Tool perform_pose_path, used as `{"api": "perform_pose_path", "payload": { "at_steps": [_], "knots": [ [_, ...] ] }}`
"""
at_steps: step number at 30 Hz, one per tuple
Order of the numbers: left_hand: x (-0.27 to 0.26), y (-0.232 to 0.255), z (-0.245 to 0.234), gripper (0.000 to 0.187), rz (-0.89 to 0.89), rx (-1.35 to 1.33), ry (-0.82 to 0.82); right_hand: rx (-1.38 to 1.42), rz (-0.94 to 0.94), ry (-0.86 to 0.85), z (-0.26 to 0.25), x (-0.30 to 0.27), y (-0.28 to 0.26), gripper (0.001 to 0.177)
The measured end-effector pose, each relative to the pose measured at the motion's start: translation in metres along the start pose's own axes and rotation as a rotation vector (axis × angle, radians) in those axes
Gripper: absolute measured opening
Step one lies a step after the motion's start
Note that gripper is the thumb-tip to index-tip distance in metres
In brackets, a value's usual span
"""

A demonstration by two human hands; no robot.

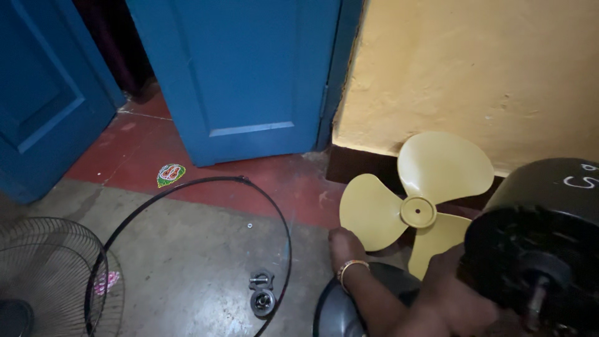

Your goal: The person assembles a standing fan by attaching the motor housing to the stand, inserting a metal clip, and mounting the fan blades onto the motor shaft. The person then secures the blades with a metal hub and cap.

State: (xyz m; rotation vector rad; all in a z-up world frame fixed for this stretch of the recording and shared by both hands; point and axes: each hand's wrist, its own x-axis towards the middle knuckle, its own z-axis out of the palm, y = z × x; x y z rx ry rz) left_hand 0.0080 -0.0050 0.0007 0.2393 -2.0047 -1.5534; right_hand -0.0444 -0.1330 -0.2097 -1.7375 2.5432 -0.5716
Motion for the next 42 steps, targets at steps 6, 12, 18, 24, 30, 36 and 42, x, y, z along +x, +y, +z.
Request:
{"api": "perform_pose_path", "payload": {
  "at_steps": [6, 12, 18, 24, 30, 36, 42],
  "knots": [
    [-0.001, -0.001, 0.007, 0.042, 0.017, 0.122, 0.073, 0.525, 0.082, 0.223, -0.005, -0.022, -0.011, 0.01],
    [0.002, -0.014, 0.02, 0.031, 0.135, 0.272, 0.067, 1.47, 0.359, -0.086, -0.002, -0.098, 0.032, 0.019],
    [0.01, -0.037, 0.035, 0.04, 0.227, 0.457, 0.06, 1.292, 0.639, -0.311, -0.042, -0.194, 0.098, 0.023],
    [0.011, -0.074, 0.05, 0.051, 0.139, 0.369, 0.012, 1.589, 0.84, -0.236, -0.154, -0.265, 0.148, 0.028],
    [0.016, -0.079, 0.049, 0.049, 0.149, 0.383, 0.074, 2.016, 0.634, -0.068, -0.239, -0.266, 0.131, 0.025],
    [0.007, -0.034, 0.05, 0.048, 0.121, 0.086, 0.11, 2.253, 0.438, -0.111, -0.281, -0.27, 0.114, 0.022],
    [0.008, -0.016, 0.057, 0.044, 0.04, -0.069, 0.126, 2.35, 0.372, -0.117, -0.305, -0.281, 0.107, 0.02]
  ]
}}
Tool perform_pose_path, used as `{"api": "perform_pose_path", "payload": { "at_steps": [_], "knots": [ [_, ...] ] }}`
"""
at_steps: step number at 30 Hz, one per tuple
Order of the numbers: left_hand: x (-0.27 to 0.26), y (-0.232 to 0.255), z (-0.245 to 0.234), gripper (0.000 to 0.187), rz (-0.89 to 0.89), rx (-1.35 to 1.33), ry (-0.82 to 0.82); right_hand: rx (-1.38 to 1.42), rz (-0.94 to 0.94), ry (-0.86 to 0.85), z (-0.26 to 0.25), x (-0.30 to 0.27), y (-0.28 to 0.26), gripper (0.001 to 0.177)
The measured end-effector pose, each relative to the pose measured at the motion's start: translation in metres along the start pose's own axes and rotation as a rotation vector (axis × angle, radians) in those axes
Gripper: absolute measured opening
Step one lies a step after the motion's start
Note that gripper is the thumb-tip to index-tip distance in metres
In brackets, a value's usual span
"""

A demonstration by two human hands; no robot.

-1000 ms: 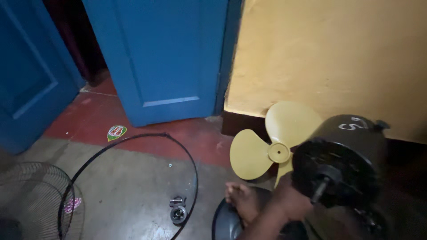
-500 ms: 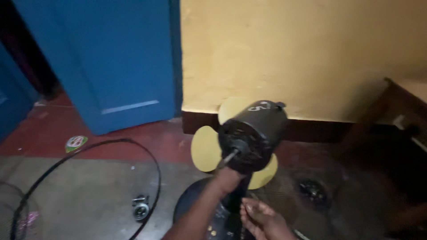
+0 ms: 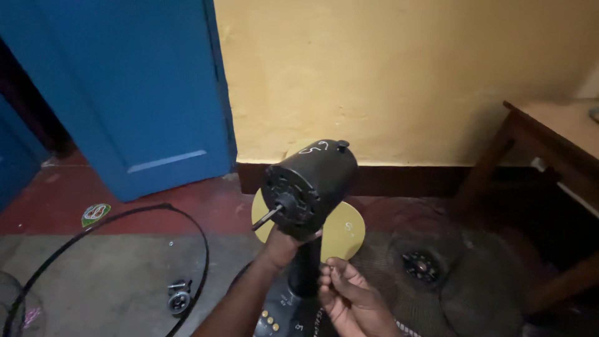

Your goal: The person assembles a standing fan by attaching the motor housing to the stand, inserting a metal clip, and mounting the fan blades onto the motor shaft. The person then secures the blades with a metal hub and cap.

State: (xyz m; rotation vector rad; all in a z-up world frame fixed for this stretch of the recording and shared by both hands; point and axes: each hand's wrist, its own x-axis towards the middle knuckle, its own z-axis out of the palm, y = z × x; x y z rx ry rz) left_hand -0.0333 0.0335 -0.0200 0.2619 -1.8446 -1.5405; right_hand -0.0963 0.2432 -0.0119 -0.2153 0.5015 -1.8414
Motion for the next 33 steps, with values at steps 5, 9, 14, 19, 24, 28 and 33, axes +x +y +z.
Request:
{"api": "perform_pose_path", "payload": {
  "at_steps": [5, 9, 14, 19, 24, 28, 33],
  "knots": [
    [-0.002, -0.002, 0.007, 0.046, -0.108, -0.215, 0.058, 0.039, -0.009, -0.079, 0.011, -0.009, -0.005, 0.019],
    [0.0, -0.006, 0.005, 0.046, -0.057, -0.099, 0.047, 0.087, 0.03, -0.172, 0.019, -0.015, -0.009, 0.019],
    [0.001, -0.011, 0.005, 0.046, -0.058, -0.053, 0.043, 0.11, -0.018, -0.123, 0.034, -0.027, -0.015, 0.021],
    [0.003, -0.01, 0.003, 0.043, -0.05, 0.011, 0.056, 0.153, -0.061, -0.319, 0.051, -0.041, -0.021, 0.029],
    [-0.001, -0.002, 0.004, 0.037, -0.16, -0.055, 0.065, 0.141, -0.111, -0.234, 0.055, -0.044, -0.027, 0.027],
    [-0.004, 0.004, 0.007, 0.038, -0.162, -0.063, 0.091, 0.15, -0.085, -0.264, 0.052, -0.046, -0.031, 0.025],
    [-0.005, 0.011, 0.008, 0.039, -0.158, -0.078, 0.081, 0.121, -0.077, -0.335, 0.05, -0.048, -0.033, 0.03]
  ]
}}
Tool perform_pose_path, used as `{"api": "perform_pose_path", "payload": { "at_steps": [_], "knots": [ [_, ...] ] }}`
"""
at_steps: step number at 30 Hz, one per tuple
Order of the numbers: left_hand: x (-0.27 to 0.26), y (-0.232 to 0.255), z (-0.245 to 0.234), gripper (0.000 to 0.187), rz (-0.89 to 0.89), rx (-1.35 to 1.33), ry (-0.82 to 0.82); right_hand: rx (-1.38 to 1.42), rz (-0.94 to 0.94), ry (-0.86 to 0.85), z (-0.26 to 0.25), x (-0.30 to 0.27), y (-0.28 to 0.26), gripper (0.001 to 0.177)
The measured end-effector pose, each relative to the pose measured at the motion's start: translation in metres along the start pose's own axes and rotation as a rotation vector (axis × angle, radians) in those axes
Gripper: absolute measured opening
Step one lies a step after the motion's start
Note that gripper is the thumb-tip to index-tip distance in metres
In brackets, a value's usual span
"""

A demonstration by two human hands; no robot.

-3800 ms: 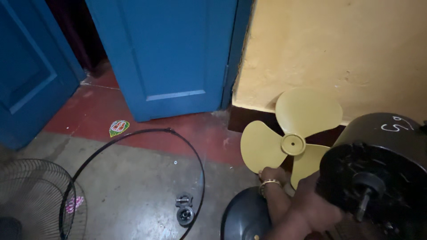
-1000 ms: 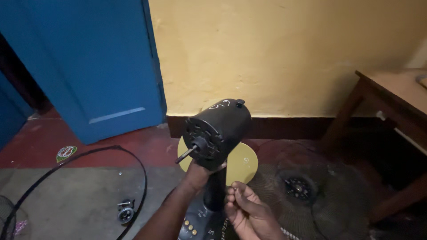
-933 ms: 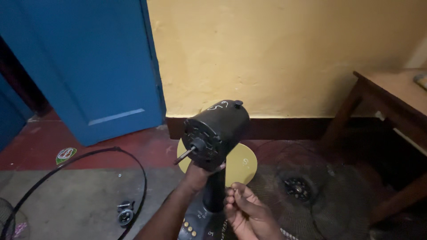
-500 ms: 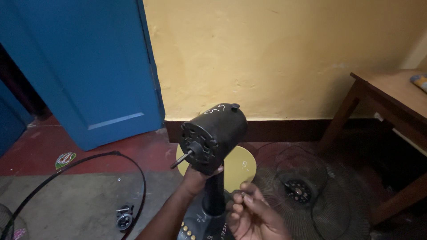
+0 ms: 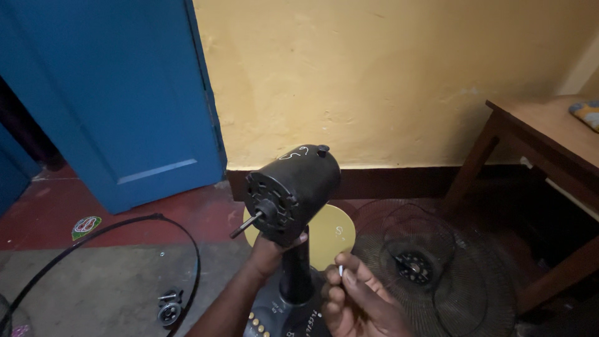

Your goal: The person assembles a standing fan by attaching the motor housing to the stand, inserting a metal clip, and mounting the fan blades onto the motor shaft. The person then secures the blades with a metal hub and cap.

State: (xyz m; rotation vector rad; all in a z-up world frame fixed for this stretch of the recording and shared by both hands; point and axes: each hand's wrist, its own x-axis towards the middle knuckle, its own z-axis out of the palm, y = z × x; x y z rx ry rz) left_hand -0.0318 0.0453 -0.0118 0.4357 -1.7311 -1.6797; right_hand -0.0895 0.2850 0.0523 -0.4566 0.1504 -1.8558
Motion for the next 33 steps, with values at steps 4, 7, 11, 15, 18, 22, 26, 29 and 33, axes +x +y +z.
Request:
{"api": "perform_pose_path", "payload": {
  "at_steps": [4, 7, 11, 15, 18, 22, 26, 29, 33],
  "knots": [
    [-0.001, 0.005, 0.001, 0.04, -0.062, -0.023, 0.0, -0.093, 0.02, 0.053, -0.003, -0.002, -0.004, 0.031],
    [-0.003, 0.006, 0.002, 0.038, -0.032, -0.127, -0.017, -0.18, 0.029, 0.135, -0.007, -0.005, -0.007, 0.031],
    [-0.004, 0.011, 0.002, 0.038, -0.069, -0.096, -0.01, -0.262, 0.036, 0.188, -0.01, -0.007, -0.011, 0.033],
    [-0.005, 0.016, 0.004, 0.043, -0.114, -0.133, -0.013, -0.363, -0.006, 0.16, -0.012, -0.009, -0.007, 0.039],
    [-0.007, 0.017, 0.003, 0.041, -0.118, -0.091, -0.017, -0.421, -0.053, 0.069, -0.012, -0.008, -0.008, 0.045],
    [-0.007, 0.016, 0.004, 0.04, -0.06, -0.086, -0.021, -0.452, -0.078, 0.032, -0.01, -0.008, -0.006, 0.043],
    [-0.007, 0.017, 0.004, 0.041, -0.097, -0.097, -0.004, -0.489, -0.062, 0.019, -0.006, -0.007, -0.008, 0.042],
    [-0.004, 0.008, 0.001, 0.04, -0.04, -0.032, -0.005, -0.499, -0.127, 0.012, 0.003, -0.006, -0.003, 0.042],
    [0.005, -0.017, -0.005, 0.043, 0.142, 0.086, -0.042, -0.52, -0.133, 0.441, 0.008, 0.004, 0.0, 0.035]
  ]
}}
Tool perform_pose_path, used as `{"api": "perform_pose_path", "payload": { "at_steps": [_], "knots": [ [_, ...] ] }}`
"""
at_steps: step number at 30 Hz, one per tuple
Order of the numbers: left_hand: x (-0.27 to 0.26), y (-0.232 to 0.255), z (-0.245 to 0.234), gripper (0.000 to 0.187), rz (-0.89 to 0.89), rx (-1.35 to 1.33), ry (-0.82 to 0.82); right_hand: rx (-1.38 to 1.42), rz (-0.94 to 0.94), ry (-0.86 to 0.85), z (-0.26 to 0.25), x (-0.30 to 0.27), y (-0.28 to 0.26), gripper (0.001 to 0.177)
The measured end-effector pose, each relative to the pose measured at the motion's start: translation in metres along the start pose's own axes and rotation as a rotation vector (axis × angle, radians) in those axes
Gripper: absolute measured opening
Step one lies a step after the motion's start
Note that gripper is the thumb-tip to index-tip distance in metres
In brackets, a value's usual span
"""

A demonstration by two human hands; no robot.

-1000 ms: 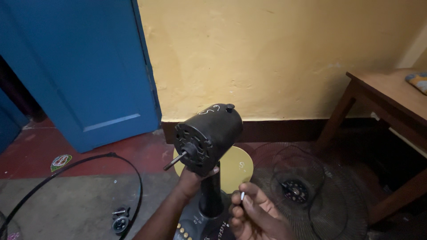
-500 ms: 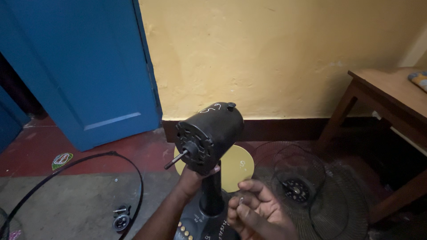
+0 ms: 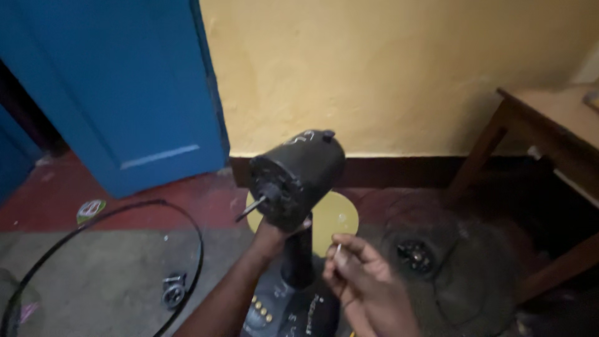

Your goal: The person assembles a standing fan by attaching the motor housing to the stand, inserting a metal clip, and mounting the fan blades onto the motor shaft. The person then secures the blades with a metal hub and cap.

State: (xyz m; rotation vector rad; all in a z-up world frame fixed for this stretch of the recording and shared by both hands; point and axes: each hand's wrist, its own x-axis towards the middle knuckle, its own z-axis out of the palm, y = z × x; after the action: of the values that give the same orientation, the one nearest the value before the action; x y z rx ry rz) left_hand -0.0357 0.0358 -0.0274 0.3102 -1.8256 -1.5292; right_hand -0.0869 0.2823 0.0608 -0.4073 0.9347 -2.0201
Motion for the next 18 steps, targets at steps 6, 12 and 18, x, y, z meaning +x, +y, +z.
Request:
{"api": "perform_pose_path", "payload": {
  "at_steps": [6, 12, 18],
  "knots": [
    [0.005, -0.011, -0.004, 0.048, 0.089, 0.135, 0.002, 0.002, 0.103, 0.09, -0.019, 0.026, 0.013, 0.022],
    [-0.002, 0.005, -0.001, 0.046, -0.13, -0.25, -0.078, -0.02, 0.132, 0.131, -0.038, 0.038, 0.035, 0.018],
    [-0.006, 0.011, -0.006, 0.048, -0.056, -0.199, -0.131, 0.001, 0.201, 0.26, -0.057, 0.052, 0.06, 0.021]
  ]
}}
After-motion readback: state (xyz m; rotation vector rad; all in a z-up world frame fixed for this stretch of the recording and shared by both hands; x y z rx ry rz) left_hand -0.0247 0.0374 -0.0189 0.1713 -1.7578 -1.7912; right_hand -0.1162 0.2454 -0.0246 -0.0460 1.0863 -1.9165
